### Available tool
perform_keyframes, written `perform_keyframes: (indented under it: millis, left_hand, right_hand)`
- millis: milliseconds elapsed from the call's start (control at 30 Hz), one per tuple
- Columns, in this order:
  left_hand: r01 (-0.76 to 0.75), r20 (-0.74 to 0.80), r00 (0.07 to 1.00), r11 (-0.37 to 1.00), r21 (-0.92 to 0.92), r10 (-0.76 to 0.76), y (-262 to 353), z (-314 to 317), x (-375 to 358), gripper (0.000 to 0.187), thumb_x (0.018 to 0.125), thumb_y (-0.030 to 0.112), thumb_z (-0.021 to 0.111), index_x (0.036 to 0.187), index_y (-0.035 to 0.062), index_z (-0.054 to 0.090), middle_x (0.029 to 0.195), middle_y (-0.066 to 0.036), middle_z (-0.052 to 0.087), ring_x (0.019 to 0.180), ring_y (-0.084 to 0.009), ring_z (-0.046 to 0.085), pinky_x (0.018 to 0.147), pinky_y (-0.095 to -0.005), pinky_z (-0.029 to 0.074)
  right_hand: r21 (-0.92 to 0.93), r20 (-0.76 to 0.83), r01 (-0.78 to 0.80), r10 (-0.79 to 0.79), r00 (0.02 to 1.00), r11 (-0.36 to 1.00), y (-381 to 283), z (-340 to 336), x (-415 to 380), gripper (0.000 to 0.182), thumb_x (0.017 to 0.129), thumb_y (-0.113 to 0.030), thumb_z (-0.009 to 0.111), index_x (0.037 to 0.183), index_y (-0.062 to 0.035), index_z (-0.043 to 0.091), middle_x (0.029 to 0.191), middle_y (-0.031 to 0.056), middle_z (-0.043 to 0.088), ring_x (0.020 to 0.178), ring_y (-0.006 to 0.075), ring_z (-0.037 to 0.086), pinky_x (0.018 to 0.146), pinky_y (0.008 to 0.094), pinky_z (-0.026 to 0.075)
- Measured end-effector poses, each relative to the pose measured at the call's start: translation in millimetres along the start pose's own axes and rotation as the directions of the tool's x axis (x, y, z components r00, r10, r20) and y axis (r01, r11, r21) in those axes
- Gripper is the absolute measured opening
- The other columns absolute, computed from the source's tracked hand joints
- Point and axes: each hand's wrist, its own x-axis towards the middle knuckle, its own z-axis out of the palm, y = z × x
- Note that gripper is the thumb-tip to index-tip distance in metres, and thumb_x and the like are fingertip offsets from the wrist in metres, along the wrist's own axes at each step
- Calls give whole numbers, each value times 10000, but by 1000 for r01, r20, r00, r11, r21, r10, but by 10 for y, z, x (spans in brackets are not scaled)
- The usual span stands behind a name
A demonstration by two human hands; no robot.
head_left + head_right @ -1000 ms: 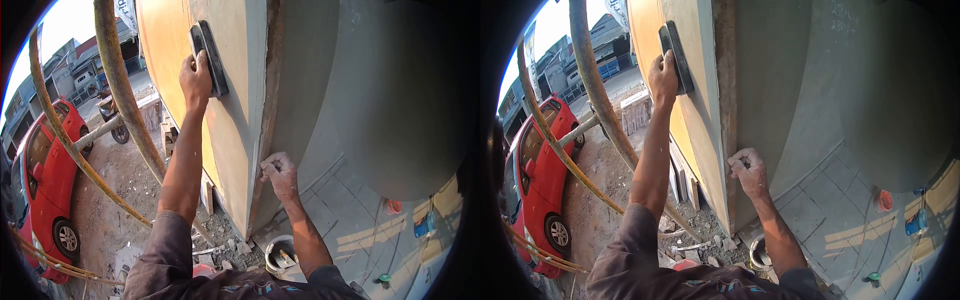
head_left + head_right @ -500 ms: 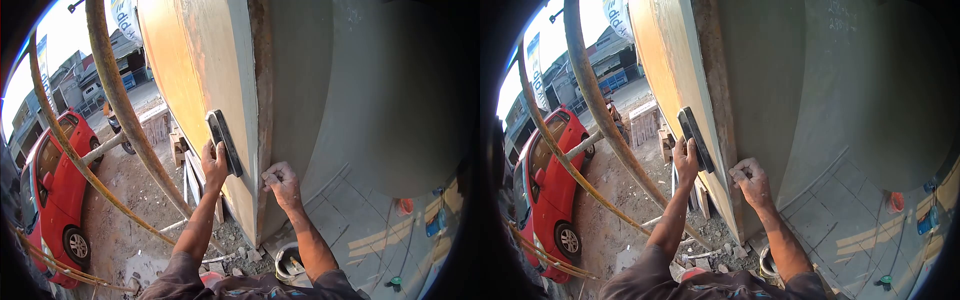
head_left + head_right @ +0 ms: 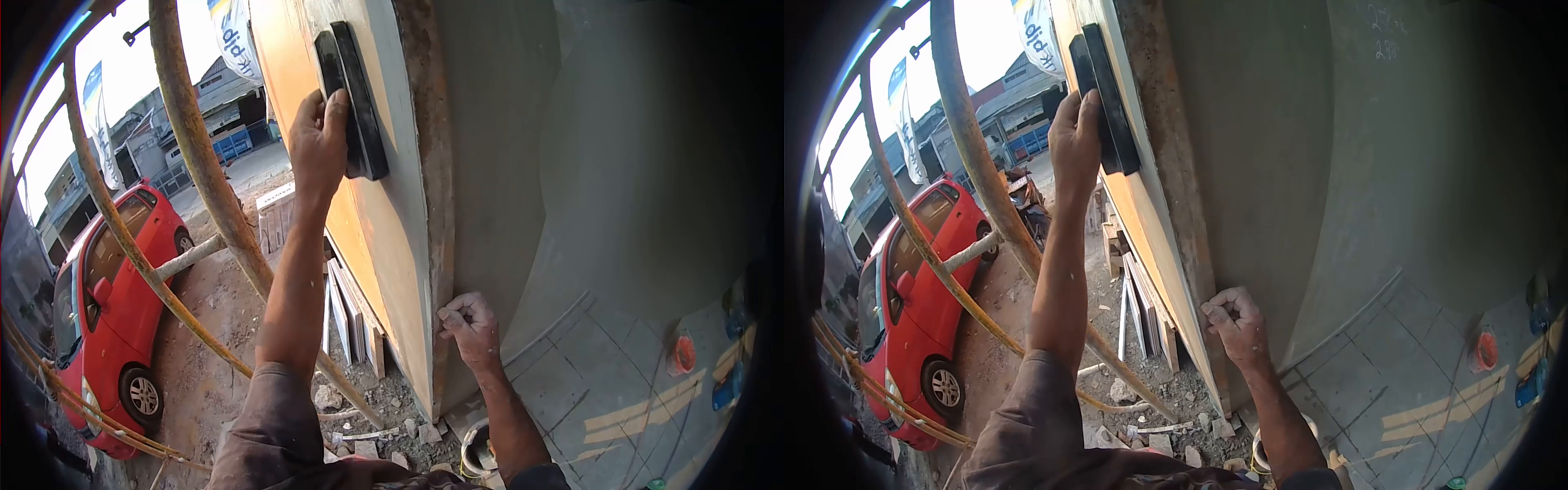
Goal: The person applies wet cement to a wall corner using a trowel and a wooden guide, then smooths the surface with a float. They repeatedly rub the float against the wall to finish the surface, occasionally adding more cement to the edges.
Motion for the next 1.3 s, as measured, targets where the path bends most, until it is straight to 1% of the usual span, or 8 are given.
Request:
perform_keyframes:
  millis: [167, 467, 600, 733, 833, 1033, 1200, 1300]
  left_hand:
    - [268, 18, 963, 961, -65, -267, -722, -60, -1964, 418, 1018, 284, 588, 1277, -43, 555, 976, -54, 636, 876, -103, 571, 794, -271, 467]
    - [203, -26, 978, 974, -100, -207, -211, 60, 366, 393, 1015, 361, 577, 1037, -25, 643, 769, -19, 616, 700, -55, 536, 625, -246, 447]
    - [107, 58, 994, 972, -211, -97, 53, 47, -467, 361, 1013, 299, 606, 1170, -26, 607, 839, -13, 640, 713, -56, 542, 629, -234, 453]
    - [255, 128, 961, 964, -73, -244, -306, -70, -2106, 415, 1029, 255, 565, 1343, -13, 519, 1159, -90, 617, 1082, -159, 584, 954, -282, 452]
    - [255, 3, 966, 957, -140, -257, -431, 33, -2177, 391, 1027, 236, 566, 1293, -49, 530, 1047, -83, 629, 938, -125, 586, 844, -271, 465]
    - [190, -40, 981, 980, -58, -192, -38, 103, -445, 384, 1030, 305, 576, 1134, -63, 606, 845, -44, 642, 740, -80, 544, 681, -249, 474]
    - [42, -7, 999, 994, -105, -43, 46, 71, -1572, 422, 1020, 263, 591, 1291, -54, 525, 1056, -93, 635, 921, -131, 600, 823, -292, 486]
    - [252, 74, 966, 964, -79, -247, -343, -18, -2271, 432, 1021, 237, 581, 1333, -52, 504, 1116, -107, 618, 998, -156, 605, 895, -301, 473]
  right_hand:
    - [-7, 14, 7, -7, 1000, 1000, -77, 10, -5, 136, 925, -107, 709, 940, -36, 595, 712, 4, 612, 617, 64, 566, 551, 228, 476]
    - [-58, 5, -2, 2, 1000, 998, -17, -15, -3, 146, 922, -116, 712, 953, -34, 596, 713, 1, 606, 627, 58, 564, 556, 235, 479]
    - [-27, 9, 15, -15, 1000, 1000, -21, -7, 13, 146, 922, -114, 712, 959, -35, 595, 718, 4, 612, 625, 59, 568, 556, 233, 486]
    - [-62, 4, 12, -12, 1000, 998, -48, -4, -18, 140, 925, -109, 708, 956, -37, 592, 713, 10, 618, 622, 63, 571, 554, 231, 492]
    - [-50, 8, 12, -12, 1000, 999, -72, 14, 3, 137, 927, -105, 706, 953, -38, 589, 707, 11, 620, 620, 65, 572, 555, 232, 490]
    - [-31, 13, 7, -6, 1000, 1000, -52, 0, 2, 123, 936, -102, 691, 957, -33, 591, 697, 4, 608, 623, 64, 572, 562, 229, 493]
    - [-62, -2, -11, 11, 1000, 998, -81, 16, -17, 127, 934, -107, 693, 969, -31, 598, 716, 4, 611, 632, 59, 567, 564, 223, 497]
    - [-97, -26, -10, 8, 1000, 995, -118, 38, -16, 129, 932, -104, 695, 973, -29, 599, 727, 5, 613, 630, 60, 567, 564, 223, 498]
